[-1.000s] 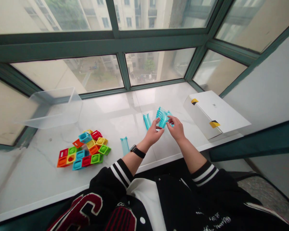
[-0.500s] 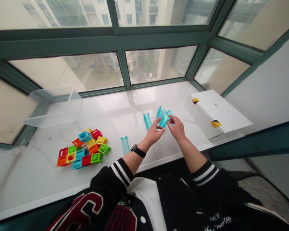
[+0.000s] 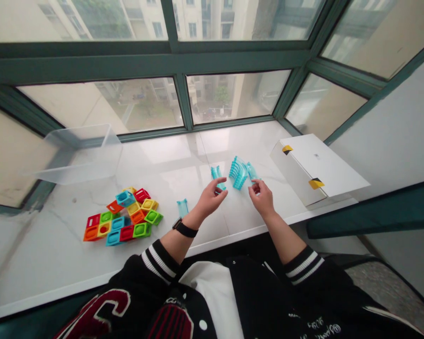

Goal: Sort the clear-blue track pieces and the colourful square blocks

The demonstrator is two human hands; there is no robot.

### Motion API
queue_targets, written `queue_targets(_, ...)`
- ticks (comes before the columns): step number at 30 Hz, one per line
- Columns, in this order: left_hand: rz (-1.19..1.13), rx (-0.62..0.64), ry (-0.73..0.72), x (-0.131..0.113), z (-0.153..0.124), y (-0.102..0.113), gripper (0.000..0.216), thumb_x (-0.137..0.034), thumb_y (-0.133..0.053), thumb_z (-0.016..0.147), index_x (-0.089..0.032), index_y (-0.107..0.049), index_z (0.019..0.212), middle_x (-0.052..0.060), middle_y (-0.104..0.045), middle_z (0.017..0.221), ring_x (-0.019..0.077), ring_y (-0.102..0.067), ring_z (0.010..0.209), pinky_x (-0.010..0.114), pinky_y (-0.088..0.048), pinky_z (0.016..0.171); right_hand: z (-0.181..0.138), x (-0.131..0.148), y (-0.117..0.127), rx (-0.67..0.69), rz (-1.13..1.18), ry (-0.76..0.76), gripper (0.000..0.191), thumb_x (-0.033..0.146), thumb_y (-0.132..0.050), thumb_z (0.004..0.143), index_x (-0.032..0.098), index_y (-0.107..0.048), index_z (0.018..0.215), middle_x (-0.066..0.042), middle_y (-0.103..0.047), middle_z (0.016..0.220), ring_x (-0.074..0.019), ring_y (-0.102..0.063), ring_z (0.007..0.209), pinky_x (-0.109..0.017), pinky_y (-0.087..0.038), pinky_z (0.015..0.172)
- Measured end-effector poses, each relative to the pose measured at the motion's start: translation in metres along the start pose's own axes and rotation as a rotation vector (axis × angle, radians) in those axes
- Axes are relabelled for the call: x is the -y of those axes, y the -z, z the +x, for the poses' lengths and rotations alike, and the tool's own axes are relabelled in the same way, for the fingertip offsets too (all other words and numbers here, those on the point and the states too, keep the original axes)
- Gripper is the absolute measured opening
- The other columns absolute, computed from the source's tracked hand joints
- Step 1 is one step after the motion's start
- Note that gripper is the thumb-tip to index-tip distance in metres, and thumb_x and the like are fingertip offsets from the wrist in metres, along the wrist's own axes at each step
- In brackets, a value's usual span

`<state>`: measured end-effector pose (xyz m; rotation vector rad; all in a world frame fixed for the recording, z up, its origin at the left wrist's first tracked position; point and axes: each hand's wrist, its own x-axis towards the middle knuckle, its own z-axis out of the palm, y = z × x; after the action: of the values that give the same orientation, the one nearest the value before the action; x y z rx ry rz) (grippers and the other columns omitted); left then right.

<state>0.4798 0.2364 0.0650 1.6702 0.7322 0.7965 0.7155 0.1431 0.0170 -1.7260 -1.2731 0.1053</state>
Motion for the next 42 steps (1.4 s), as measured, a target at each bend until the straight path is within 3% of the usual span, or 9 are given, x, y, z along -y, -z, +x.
queue_targets(5,0.127,-0.125,0.052,-0.004,-0.044,0.075,0.038,-0.039,-0.066,0.094,-0.02,-0.068,0.127,0.004,-0.072,0.1,0.0116,-0.057,0.071,0.025,-0.047,0.066,-0.046,-0.012,-0.007,0.047,0.007,-0.047,0.02,0.037,-0.058,0.096,0.022,-0.068,0.105,0.003,-0.062,0.069,-0.0184,-0.061,0.063,-0.033,-0.054,0.07)
queue_targets(8,0.205,-0.244,0.176,0.005,-0.086,0.112,0.038,-0.047,-0.058,0.098,-0.02,-0.07,0.123,-0.003,-0.06,0.071,0.015,-0.06,0.07,0.027,-0.048,0.069,-0.063,-0.011,-0.016,0.209,0.013,0.012,0.018,0.033,-0.057,0.097,0.023,-0.07,0.104,0.0,-0.068,0.075,-0.0195,-0.065,0.066,-0.033,-0.055,0.071)
queue_targets(11,0.244,-0.297,0.32,0.025,-0.132,0.128,0.043,-0.054,-0.053,0.099,-0.02,-0.07,0.117,-0.007,-0.047,0.055,0.015,-0.051,0.054,0.027,-0.043,0.059,-0.071,-0.003,-0.028,0.363,-0.032,0.168,0.018,0.027,-0.056,0.098,0.023,-0.073,0.102,-0.006,-0.076,0.091,-0.0227,-0.071,0.081,-0.037,-0.057,0.081)
queue_targets(14,0.302,-0.375,0.344,0.05,-0.167,0.124,0.036,-0.055,-0.052,0.097,-0.022,-0.068,0.099,-0.004,-0.058,0.062,0.0172,-0.058,0.062,0.029,-0.047,0.067,-0.077,0.01,-0.044,0.451,-0.07,0.272,0.017,0.022,-0.058,0.097,0.023,-0.074,0.103,-0.008,-0.078,0.096,-0.0247,-0.071,0.088,-0.04,-0.055,0.086)
queue_targets(18,0.424,-0.382,0.312,0.067,-0.185,0.111,0.031,-0.051,-0.05,0.099,-0.024,-0.063,0.09,-0.001,-0.065,0.073,0.02,-0.062,0.072,0.032,-0.049,0.073,-0.084,0.028,-0.065,0.516,-0.045,0.3,0.017,0.018,-0.059,0.096,0.023,-0.074,0.103,-0.006,-0.078,0.093,-0.0239,-0.07,0.086,-0.04,-0.053,0.086)
queue_targets(27,0.565,-0.301,0.243,0.07,-0.182,0.106,0.026,-0.044,-0.052,0.1,-0.025,-0.068,0.106,0.003,-0.075,0.095,0.0205,-0.066,0.079,0.033,-0.05,0.077,-0.091,0.057,-0.091,0.486,0.072,0.283,0.016,0.018,-0.058,0.097,0.024,-0.072,0.103,-0.006,-0.075,0.094,-0.0251,-0.068,0.091,-0.042,-0.053,0.089)
queue_targets(34,0.628,-0.256,0.196,0.068,-0.182,0.102,0.036,-0.038,-0.054,0.1,-0.026,-0.066,0.131,0.003,-0.076,0.11,0.0176,-0.064,0.074,0.033,-0.053,0.077,-0.1,0.091,-0.114,0.669,0.053,0.472,0.047,0.026,-0.071,0.095,0.028,-0.063,0.141,-0.009,-0.071,0.113,-0.0277,-0.064,0.105,-0.044,-0.051,0.096)
queue_targets(38,0.683,-0.165,0.149,0.061,-0.182,0.101,0.037,-0.037,-0.057,0.1,-0.027,-0.07,0.132,0.007,-0.074,0.126,0.0223,-0.07,0.096,0.038,-0.056,0.094,-0.099,0.091,-0.116,0.749,0.021,0.595,0.059,0.037,-0.077,0.094,0.033,-0.059,0.15,-0.009,-0.071,0.125,-0.0289,-0.063,0.113,-0.045,-0.048,0.099)
queue_targets(42,0.729,-0.12,0.085,0.059,-0.182,0.099,0.038,-0.037,-0.062,0.097,-0.032,-0.071,0.133,0.005,-0.072,0.136,0.0269,-0.067,0.122,0.043,-0.052,0.109,-0.099,0.089,-0.115,0.728,0.037,0.583,0.041,0.03,-0.074,0.096,0.032,-0.068,0.137,-0.008,-0.074,0.123,-0.0279,-0.064,0.112,-0.045,-0.048,0.099)
